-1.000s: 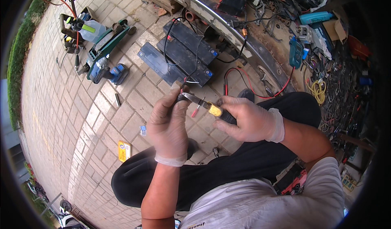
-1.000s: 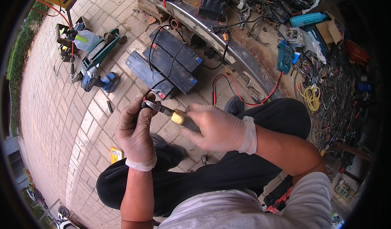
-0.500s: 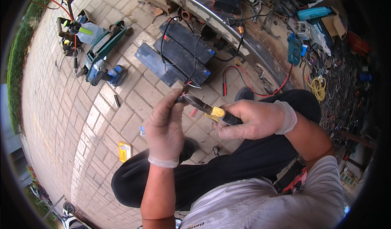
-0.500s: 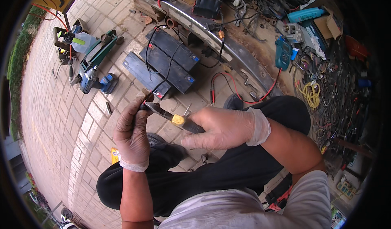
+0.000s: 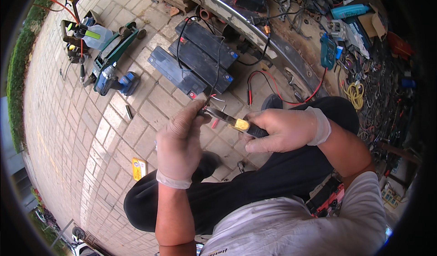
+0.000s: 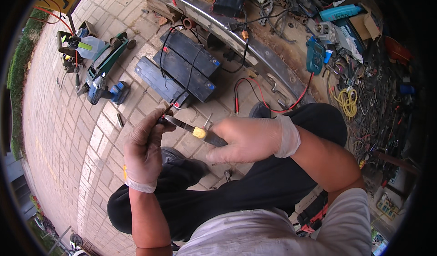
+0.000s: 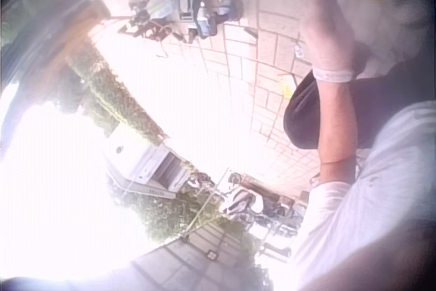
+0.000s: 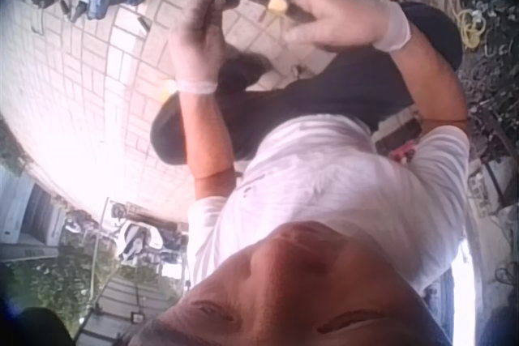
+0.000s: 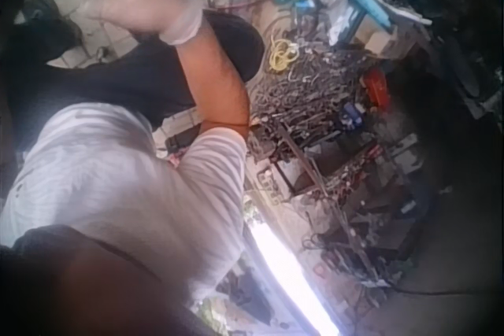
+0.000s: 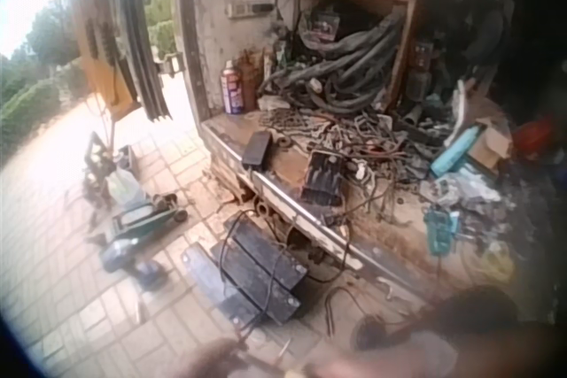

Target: The person strips the insulation from two wires using pliers, then twists the exposed ends together by hand to join them. The joined wires are held and inspected briefly.

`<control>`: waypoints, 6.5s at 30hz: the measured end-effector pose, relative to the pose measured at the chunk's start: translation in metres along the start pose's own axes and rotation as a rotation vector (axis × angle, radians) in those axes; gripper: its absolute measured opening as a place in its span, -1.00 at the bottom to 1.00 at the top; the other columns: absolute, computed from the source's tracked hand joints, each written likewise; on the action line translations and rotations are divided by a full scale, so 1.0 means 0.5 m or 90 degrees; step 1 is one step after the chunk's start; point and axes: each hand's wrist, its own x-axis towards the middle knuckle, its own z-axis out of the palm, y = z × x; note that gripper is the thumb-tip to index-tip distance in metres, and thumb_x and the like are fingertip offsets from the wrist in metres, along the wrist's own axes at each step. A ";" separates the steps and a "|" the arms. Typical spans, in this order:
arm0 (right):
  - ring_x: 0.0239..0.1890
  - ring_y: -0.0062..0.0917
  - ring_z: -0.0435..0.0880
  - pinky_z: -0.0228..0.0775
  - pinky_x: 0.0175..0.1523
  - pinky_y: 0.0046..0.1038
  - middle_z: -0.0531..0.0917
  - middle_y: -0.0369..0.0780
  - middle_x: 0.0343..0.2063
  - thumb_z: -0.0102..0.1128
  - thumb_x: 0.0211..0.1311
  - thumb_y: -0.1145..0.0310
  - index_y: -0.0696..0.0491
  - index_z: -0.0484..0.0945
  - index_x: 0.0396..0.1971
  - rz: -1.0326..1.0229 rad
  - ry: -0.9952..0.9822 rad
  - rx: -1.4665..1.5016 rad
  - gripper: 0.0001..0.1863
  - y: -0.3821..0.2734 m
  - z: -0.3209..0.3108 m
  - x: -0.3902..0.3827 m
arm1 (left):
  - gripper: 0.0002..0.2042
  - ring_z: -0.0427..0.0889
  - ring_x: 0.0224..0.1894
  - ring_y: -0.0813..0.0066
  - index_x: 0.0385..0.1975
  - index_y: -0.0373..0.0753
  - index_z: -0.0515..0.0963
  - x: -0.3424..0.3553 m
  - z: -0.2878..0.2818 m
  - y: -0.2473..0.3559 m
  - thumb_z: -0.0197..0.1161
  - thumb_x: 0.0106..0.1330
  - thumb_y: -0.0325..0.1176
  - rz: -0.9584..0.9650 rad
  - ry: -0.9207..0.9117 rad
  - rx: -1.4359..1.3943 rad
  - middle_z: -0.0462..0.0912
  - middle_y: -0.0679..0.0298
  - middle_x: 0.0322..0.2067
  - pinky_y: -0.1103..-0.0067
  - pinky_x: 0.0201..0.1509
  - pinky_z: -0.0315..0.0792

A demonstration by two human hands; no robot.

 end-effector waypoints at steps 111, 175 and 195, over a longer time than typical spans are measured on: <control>-0.05 -0.13 0.57 0.43 0.02 -0.31 0.52 0.00 -0.10 0.23 0.17 0.46 0.22 0.53 -0.15 -0.441 0.592 -0.170 -0.74 -0.033 0.042 0.074 | -0.76 0.57 -0.17 0.60 -0.03 -0.34 0.45 -0.014 0.075 0.059 0.19 0.32 -0.60 -0.104 0.113 -0.383 0.55 0.26 -0.15 0.64 -0.05 0.50; -0.20 -0.74 0.44 0.32 0.01 -0.58 0.54 -0.37 -0.29 0.18 0.29 0.44 0.17 0.53 -0.24 -0.165 0.613 0.177 -0.88 0.002 -0.003 -0.042 | -0.70 0.63 -0.19 0.14 -0.02 -0.05 0.55 0.127 0.097 -0.386 0.25 0.23 -0.31 0.032 0.072 0.464 0.59 0.21 -0.15 0.34 -0.20 0.53; -0.36 -0.77 0.43 0.35 -0.24 -0.61 0.54 -0.39 -0.44 0.21 0.31 0.34 0.16 0.55 -0.33 -0.229 0.644 0.171 -0.83 -0.003 -0.005 -0.036 | -0.48 0.66 -0.11 0.22 0.17 -0.24 0.46 0.083 0.233 -0.516 0.24 0.11 -0.51 -0.137 -0.172 0.120 0.64 0.12 -0.03 0.44 -0.03 0.51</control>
